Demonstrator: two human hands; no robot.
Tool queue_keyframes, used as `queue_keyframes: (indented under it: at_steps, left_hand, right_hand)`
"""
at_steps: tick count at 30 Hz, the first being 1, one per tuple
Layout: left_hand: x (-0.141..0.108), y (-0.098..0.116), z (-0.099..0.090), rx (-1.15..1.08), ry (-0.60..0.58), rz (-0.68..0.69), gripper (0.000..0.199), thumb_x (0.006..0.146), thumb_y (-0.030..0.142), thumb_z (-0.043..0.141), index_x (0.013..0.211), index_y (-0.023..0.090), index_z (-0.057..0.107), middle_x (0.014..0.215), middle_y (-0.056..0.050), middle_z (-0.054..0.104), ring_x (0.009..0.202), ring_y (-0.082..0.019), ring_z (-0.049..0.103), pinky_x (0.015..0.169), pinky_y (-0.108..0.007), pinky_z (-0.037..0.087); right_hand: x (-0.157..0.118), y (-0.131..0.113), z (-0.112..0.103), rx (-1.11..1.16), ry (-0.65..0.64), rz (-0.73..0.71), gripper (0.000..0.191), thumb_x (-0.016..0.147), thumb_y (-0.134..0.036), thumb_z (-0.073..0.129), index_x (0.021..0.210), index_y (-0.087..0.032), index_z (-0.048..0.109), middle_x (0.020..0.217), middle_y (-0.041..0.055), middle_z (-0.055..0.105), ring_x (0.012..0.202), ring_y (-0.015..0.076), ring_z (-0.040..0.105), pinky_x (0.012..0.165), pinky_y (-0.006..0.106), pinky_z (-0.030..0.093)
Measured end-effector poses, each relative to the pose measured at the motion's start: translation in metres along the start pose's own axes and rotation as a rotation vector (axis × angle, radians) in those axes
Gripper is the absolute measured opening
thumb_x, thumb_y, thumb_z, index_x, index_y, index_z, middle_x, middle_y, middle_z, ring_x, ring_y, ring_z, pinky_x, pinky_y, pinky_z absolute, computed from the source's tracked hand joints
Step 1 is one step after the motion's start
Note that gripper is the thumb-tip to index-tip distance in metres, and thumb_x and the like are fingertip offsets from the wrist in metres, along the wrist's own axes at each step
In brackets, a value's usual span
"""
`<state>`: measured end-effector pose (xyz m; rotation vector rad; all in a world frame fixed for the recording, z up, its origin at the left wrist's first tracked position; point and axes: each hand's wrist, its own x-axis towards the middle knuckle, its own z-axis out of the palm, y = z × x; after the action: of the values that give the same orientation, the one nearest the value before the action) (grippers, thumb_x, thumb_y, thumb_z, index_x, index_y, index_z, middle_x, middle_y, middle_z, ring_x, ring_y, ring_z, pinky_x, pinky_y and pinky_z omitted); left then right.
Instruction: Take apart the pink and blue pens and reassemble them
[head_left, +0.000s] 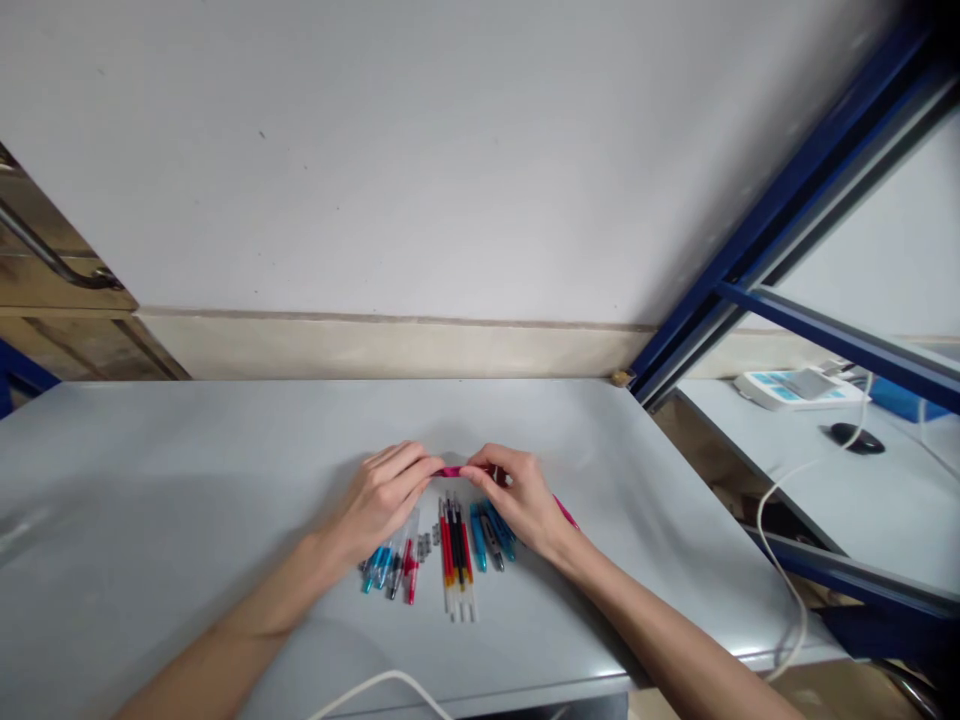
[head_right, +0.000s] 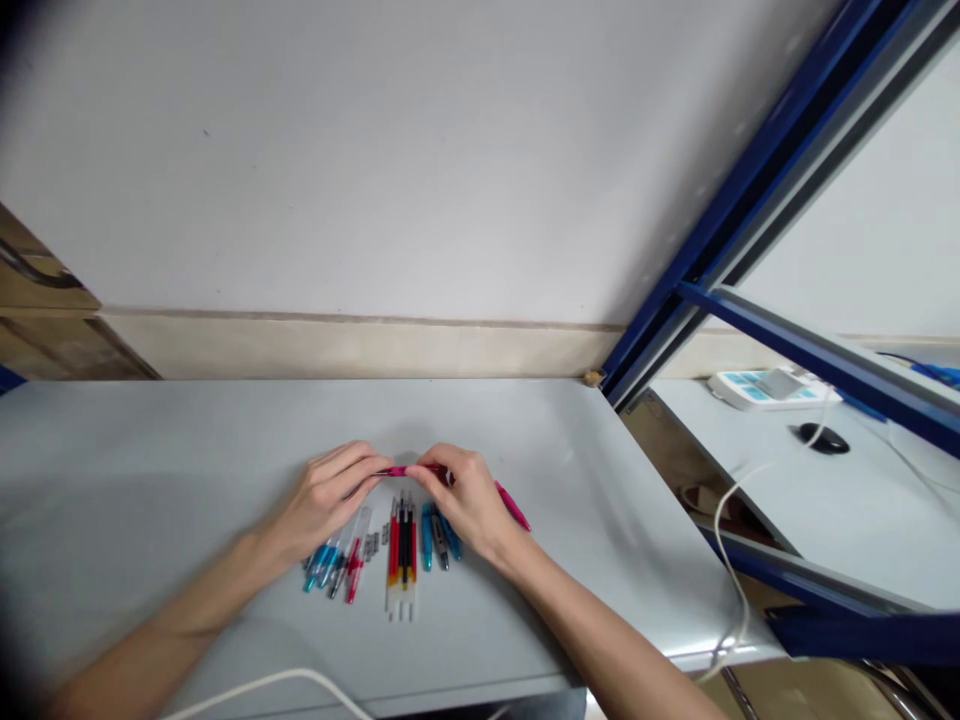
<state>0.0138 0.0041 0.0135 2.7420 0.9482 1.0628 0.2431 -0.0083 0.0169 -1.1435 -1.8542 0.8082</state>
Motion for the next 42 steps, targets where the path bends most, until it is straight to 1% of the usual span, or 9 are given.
queue_keyframes:
  at_steps: [3,10,16,19,23,25,29,33,42]
  left_hand:
    - [-0.004,-0.002,0.004,-0.021,0.027,-0.042,0.023,0.102,0.011,0.049,0.116,0.019,0.066,0.094,-0.003,0.063,0.076,-0.013,0.062,0.068,-0.026,0.050]
    - [0.001,0.010,0.009,-0.045,0.095,-0.078,0.018,0.101,0.016,0.055,0.115,0.018,0.066,0.094,-0.005,0.060,0.081,-0.015,0.061,0.073,-0.028,0.051]
    - [0.003,0.010,0.006,0.136,0.137,-0.021,0.014,0.099,0.013,0.056,0.103,0.018,0.068,0.092,-0.006,0.063,0.084,-0.019,0.058,0.075,-0.035,0.047]
    - [0.004,0.005,0.002,0.174,0.138,-0.053,0.011,0.098,0.019,0.061,0.108,0.019,0.067,0.102,-0.008,0.065,0.097,-0.024,0.059,0.085,-0.040,0.047]
    - [0.007,-0.001,-0.001,0.190,0.136,-0.117,0.037,0.098,0.033,0.064,0.131,0.018,0.058,0.115,-0.012,0.065,0.111,-0.028,0.056,0.094,-0.044,0.046]
    - [0.007,-0.002,-0.001,0.164,0.116,-0.142,0.029,0.101,0.029,0.059,0.128,0.018,0.059,0.114,-0.010,0.067,0.113,-0.028,0.056,0.094,-0.043,0.045]
    - [0.008,0.000,0.000,0.105,0.141,-0.128,0.009,0.101,0.023,0.058,0.099,0.017,0.064,0.094,-0.006,0.068,0.101,-0.024,0.057,0.089,-0.039,0.044]
    - [0.008,0.001,0.000,0.042,0.135,-0.086,0.008,0.101,0.019,0.057,0.096,0.017,0.063,0.087,-0.004,0.067,0.087,-0.020,0.059,0.082,-0.035,0.045]
    - [0.009,0.002,0.000,-0.037,0.106,-0.157,0.018,0.104,0.022,0.052,0.094,0.016,0.066,0.083,-0.004,0.061,0.082,-0.019,0.055,0.076,-0.034,0.046]
  right_hand:
    - [0.000,-0.002,0.001,0.050,-0.011,-0.045,0.019,0.098,-0.040,0.064,0.095,-0.021,0.067,0.088,0.0025,0.066,0.078,0.0178,0.058,0.071,0.028,0.043]
    - [0.002,0.001,-0.002,-0.017,-0.015,0.030,0.043,0.105,-0.046,0.050,0.071,-0.019,0.058,0.066,-0.0019,0.051,0.063,0.0134,0.044,0.061,0.028,0.034]
    - [0.001,-0.002,-0.002,0.066,-0.052,0.018,0.027,0.101,-0.042,0.058,0.088,-0.020,0.067,0.078,0.0005,0.063,0.071,0.0152,0.053,0.067,0.027,0.042]
    - [0.001,-0.003,-0.001,0.104,0.002,0.015,0.025,0.100,-0.041,0.060,0.090,-0.019,0.068,0.080,0.0014,0.064,0.072,0.0156,0.054,0.069,0.028,0.044]
    - [0.002,-0.001,-0.001,0.178,0.137,0.083,0.025,0.097,-0.042,0.064,0.089,-0.018,0.069,0.081,0.0019,0.065,0.070,0.0146,0.053,0.064,0.027,0.042]
    - [0.002,0.000,-0.001,0.223,0.197,0.092,0.025,0.095,-0.043,0.067,0.088,-0.018,0.069,0.079,0.0009,0.063,0.067,0.0135,0.051,0.060,0.026,0.040]
    - [0.001,0.000,-0.001,0.265,0.172,0.128,0.032,0.095,-0.046,0.066,0.079,-0.018,0.066,0.064,-0.0036,0.049,0.057,0.0107,0.038,0.053,0.025,0.030]
    - [0.000,0.001,-0.001,0.237,0.088,0.185,0.053,0.100,-0.053,0.054,0.062,-0.017,0.054,0.055,-0.0052,0.035,0.052,0.0096,0.028,0.051,0.027,0.022]
    - [0.006,0.005,-0.004,0.247,0.143,0.140,0.032,0.098,-0.046,0.061,0.082,-0.018,0.063,0.063,-0.0040,0.046,0.057,0.0109,0.039,0.055,0.025,0.031]
